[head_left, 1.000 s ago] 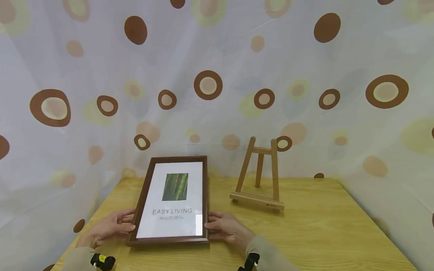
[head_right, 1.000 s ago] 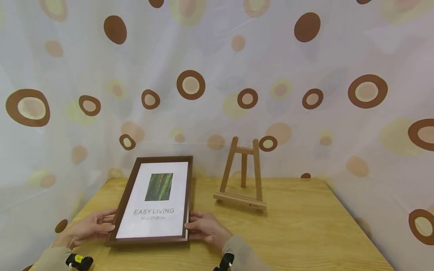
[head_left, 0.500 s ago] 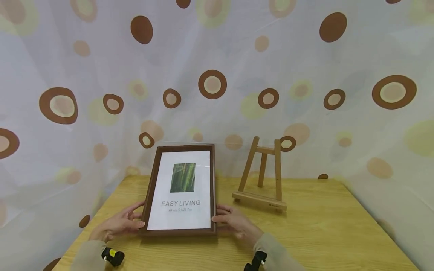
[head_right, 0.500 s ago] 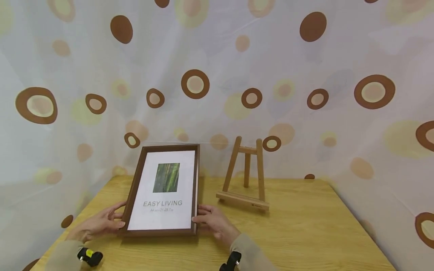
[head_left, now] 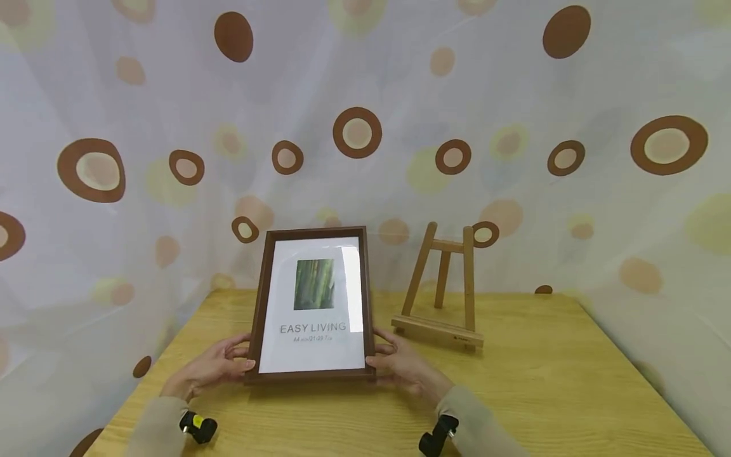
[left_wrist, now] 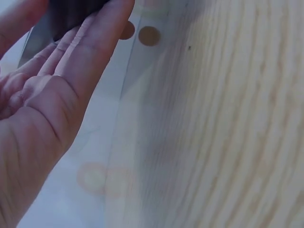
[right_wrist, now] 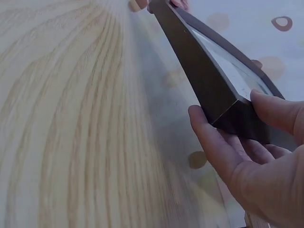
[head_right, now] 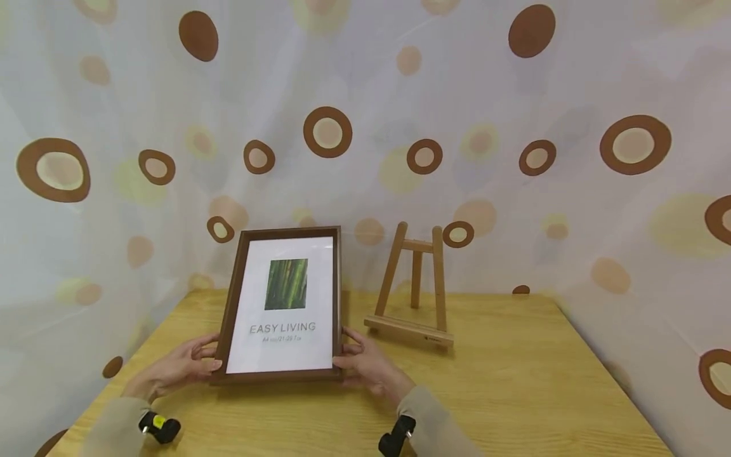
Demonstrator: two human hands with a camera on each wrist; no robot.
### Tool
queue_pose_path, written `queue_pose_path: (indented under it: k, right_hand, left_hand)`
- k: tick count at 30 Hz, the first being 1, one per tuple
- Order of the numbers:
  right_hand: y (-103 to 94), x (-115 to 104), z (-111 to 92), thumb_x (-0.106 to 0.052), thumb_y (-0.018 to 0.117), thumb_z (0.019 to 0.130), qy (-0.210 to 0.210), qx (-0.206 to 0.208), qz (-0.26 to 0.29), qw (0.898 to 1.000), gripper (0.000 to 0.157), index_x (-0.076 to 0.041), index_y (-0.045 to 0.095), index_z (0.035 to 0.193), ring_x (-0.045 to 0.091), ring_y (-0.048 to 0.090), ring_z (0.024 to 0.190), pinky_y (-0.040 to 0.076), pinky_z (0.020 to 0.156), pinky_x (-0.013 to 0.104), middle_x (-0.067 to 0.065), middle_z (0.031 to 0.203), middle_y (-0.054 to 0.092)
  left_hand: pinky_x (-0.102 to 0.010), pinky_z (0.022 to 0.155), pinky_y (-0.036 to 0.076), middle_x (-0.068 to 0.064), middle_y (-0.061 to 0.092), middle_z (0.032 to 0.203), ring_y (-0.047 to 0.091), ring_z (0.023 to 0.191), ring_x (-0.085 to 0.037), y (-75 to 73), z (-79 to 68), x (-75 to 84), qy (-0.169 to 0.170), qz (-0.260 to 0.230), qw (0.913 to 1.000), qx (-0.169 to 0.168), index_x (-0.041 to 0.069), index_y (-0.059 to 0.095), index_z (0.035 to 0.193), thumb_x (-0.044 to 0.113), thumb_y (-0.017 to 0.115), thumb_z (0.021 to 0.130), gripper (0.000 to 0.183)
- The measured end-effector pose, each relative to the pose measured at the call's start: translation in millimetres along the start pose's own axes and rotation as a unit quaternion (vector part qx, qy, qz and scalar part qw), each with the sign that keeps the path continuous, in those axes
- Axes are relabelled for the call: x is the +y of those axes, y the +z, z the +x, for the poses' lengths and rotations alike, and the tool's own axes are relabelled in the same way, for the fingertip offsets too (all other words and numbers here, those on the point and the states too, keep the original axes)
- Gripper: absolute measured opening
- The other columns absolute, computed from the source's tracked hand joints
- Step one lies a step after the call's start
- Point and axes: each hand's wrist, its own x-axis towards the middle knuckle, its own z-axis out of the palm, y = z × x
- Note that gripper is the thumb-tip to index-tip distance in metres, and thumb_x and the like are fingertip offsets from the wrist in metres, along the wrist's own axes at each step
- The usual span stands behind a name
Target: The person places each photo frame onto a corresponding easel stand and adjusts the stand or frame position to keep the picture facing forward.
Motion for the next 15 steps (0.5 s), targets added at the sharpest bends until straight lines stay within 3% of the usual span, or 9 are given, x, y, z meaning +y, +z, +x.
queue_pose_path:
  k: [4, 7, 15]
  right_hand:
    - [-5.4, -1, -1, 0.002, 0.062, 0.083, -0.012, -0.003, -0.004, 1.000, 0.077, -0.010, 0.018, 0.145, 0.034, 0.052, 0.107, 0.046, 0.077, 0.055, 0.027, 0.136, 0.033]
    - [-8.5, -2, -2, 0.001, 0.062, 0.083, -0.025, 0.004, -0.017, 1.000, 0.077, -0.009, 0.018, 0.145, 0.036, 0.052, 0.107, 0.046, 0.077, 0.056, 0.028, 0.137, 0.032]
    - [-18.7, -10, -7, 0.001, 0.063, 0.082, -0.062, 0.024, -0.043, 0.997, 0.074, -0.005, 0.022, 0.143, 0.034, 0.057, 0.098, 0.047, 0.076, 0.054, 0.028, 0.134, 0.037]
  left_hand:
    - [-0.043, 0.084, 0.047, -0.024, 0.046, 0.124, 0.055, 0.103, -0.032, 5.3, 2.6, 0.8, -0.002, 0.005, 0.9998, 0.020, 0.000, 0.002, 0.143, 0.005, 0.058, 0.088, 0.079]
    - [-0.045, 0.084, 0.046, -0.030, 0.037, 0.129, 0.053, 0.105, -0.034, 10.2, 4.1, 1.0, 0.004, 0.003, 0.9995, 0.030, 0.002, 0.001, 0.144, 0.004, 0.060, 0.086, 0.082]
    - [-0.046, 0.088, 0.043, -0.039, 0.014, 0.138, 0.044, 0.115, -0.040, 22.4, 12.8, 12.3, 0.016, 0.002, 0.9999, 0.004, 0.005, -0.009, 0.144, 0.001, 0.063, 0.083, 0.094]
